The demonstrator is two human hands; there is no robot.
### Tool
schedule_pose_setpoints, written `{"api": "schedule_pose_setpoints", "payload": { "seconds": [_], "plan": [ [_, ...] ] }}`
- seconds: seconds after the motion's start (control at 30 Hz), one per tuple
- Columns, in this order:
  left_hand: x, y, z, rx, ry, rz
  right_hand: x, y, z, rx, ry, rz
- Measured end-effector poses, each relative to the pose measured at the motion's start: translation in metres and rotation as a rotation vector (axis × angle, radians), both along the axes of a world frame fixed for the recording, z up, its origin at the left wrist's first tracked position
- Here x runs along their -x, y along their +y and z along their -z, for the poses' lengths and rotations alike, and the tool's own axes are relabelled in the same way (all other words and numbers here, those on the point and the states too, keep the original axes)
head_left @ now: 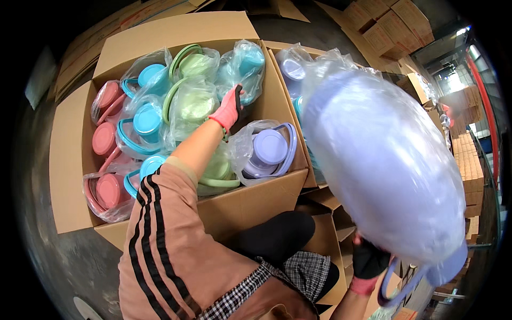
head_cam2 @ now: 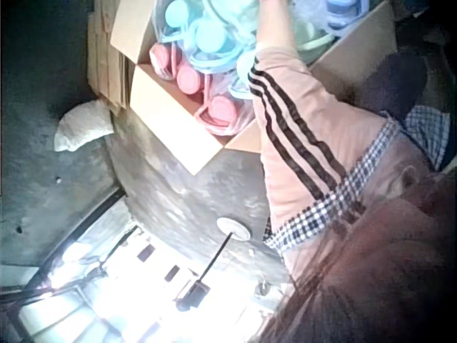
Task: The person sits on the floor in a warehouse and packs plastic pitchers into cardboard boxes. They remove pitchers from plastic bags, inspect them, and place them into boxes. The person also handles the lids and inner components of the pitchers, ensuring they are assembled correctly before placing them into the packaging.
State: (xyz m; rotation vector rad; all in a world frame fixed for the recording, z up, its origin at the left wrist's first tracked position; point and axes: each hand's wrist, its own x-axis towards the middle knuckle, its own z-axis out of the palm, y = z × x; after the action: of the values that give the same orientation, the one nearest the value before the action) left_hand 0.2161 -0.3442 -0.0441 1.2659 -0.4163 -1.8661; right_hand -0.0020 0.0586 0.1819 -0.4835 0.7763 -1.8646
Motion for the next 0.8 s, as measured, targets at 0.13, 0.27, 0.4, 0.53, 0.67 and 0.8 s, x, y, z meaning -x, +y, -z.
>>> {"api": "schedule_pose_setpoints", "payload": {
  "seconds": [0.13, 0.27, 0.4, 0.53, 0.67, 0.8],
  "plan": [
    [-0.009, -0.039, -0.030, 0.483, -0.020, -0.062, -0.024, -0.061, 0.001, -0.285, 0.180, -0.162],
    [-0.019, -0.076, -0.047, 0.570, -0.035, 0.073, -0.058, -0.126, 0.007, -0.106, 1.326, -0.148],
    [-0.034, -0.096, -0.060, 0.498, 0.149, 0.214, -0.074, -0.170, 0.045, -0.269, 0.479, -0.339],
    [-0.073, -0.092, -0.046, 0.470, -0.043, 0.361, -0.106, -0.205, 0.052, -0.325, -0.083, -0.291],
    [-0.073, -0.072, -0.040, 0.522, -0.369, 0.530, -0.111, -0.229, 0.127, -0.351, 0.051, -0.257],
    [-0.059, -0.039, -0.053, 0.327, 0.063, 0.566, -0.135, -0.245, 0.136, -0.525, 0.104, -0.399]
  ]
}}
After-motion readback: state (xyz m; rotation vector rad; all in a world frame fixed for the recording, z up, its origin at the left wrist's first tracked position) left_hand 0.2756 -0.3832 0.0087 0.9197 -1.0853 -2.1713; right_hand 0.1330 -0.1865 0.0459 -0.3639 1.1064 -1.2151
